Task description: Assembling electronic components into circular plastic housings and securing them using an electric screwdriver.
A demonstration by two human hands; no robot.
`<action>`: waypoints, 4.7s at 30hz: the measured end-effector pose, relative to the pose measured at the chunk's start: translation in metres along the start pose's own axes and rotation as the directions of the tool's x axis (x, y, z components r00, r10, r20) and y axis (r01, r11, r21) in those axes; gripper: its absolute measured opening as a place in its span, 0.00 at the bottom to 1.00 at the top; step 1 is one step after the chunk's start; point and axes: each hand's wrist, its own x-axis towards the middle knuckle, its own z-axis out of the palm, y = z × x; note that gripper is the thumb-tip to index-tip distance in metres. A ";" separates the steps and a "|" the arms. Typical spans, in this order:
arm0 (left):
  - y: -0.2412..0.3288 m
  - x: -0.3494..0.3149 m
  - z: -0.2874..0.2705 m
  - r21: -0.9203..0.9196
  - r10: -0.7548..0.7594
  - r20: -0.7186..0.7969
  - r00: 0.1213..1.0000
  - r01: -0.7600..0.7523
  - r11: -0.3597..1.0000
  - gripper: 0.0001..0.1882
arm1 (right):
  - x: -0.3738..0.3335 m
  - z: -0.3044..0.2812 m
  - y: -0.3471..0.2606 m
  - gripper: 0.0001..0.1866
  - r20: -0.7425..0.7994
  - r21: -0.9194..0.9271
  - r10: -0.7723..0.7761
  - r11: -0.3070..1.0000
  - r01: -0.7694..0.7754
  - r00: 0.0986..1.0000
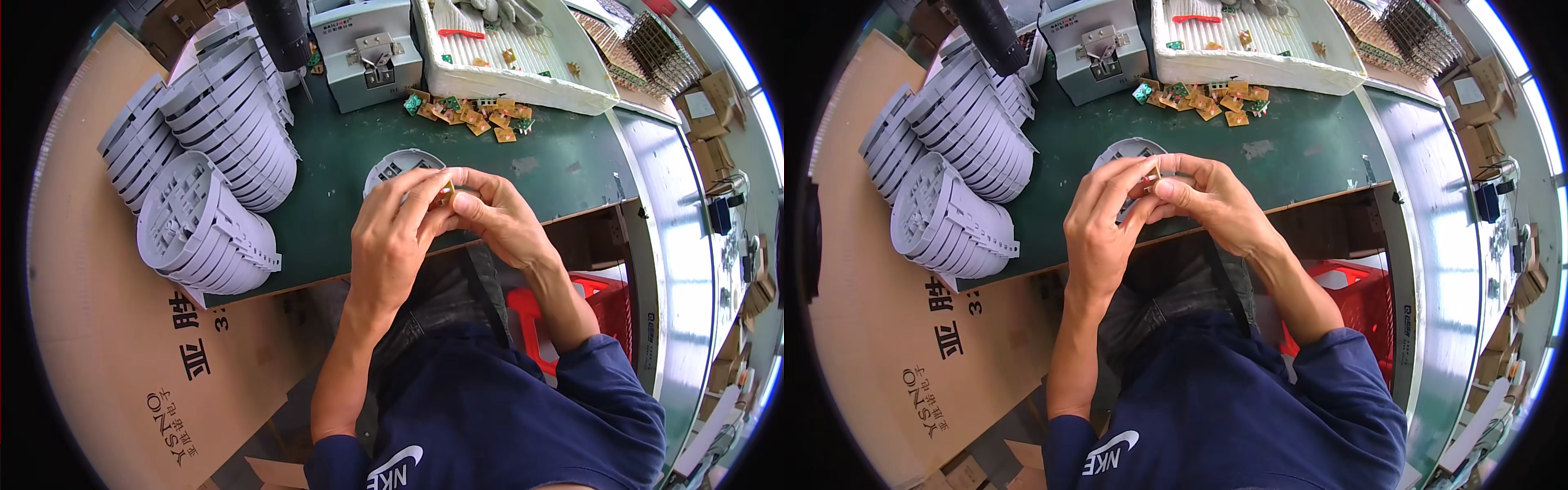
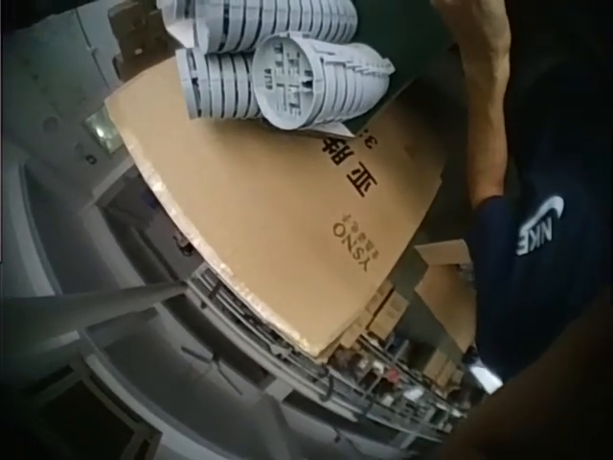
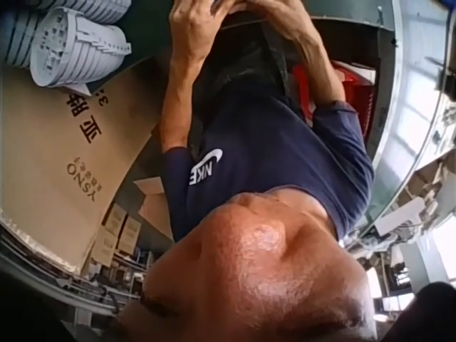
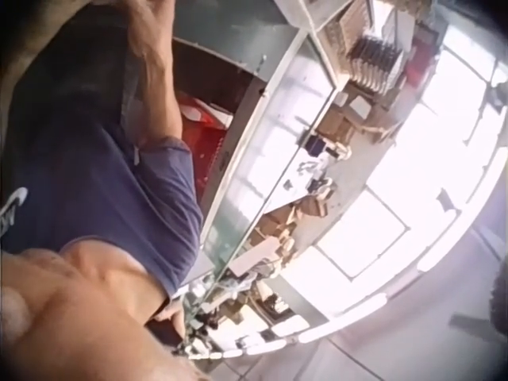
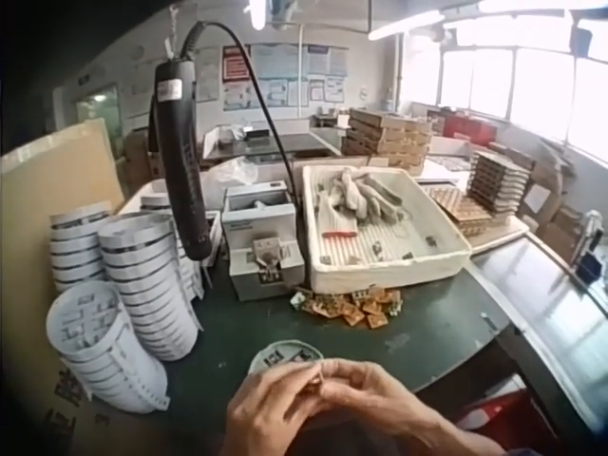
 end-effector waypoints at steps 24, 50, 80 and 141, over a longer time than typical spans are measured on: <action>0.006 -0.020 -0.012 -0.553 -0.417 0.213 0.883 0.461 0.694 0.11 | -0.010 0.002 -0.002 0.21 -0.029 -0.111 -0.059 0.992 0.055 0.998; -0.026 -0.027 0.001 0.113 -0.290 0.034 0.956 0.285 0.952 0.52 | 0.105 0.002 -0.047 0.17 0.517 -0.856 -0.027 -0.034 0.516 0.856; -0.035 -0.031 -0.004 0.153 -0.251 0.070 0.965 0.238 0.959 0.48 | 0.077 -0.015 -0.031 0.18 0.592 -0.806 -0.156 -0.111 0.581 0.791; -0.040 -0.026 -0.013 0.189 -0.281 0.166 0.945 0.249 0.950 0.49 | 0.124 0.074 -0.085 0.26 0.058 -0.315 -0.538 0.789 0.527 0.841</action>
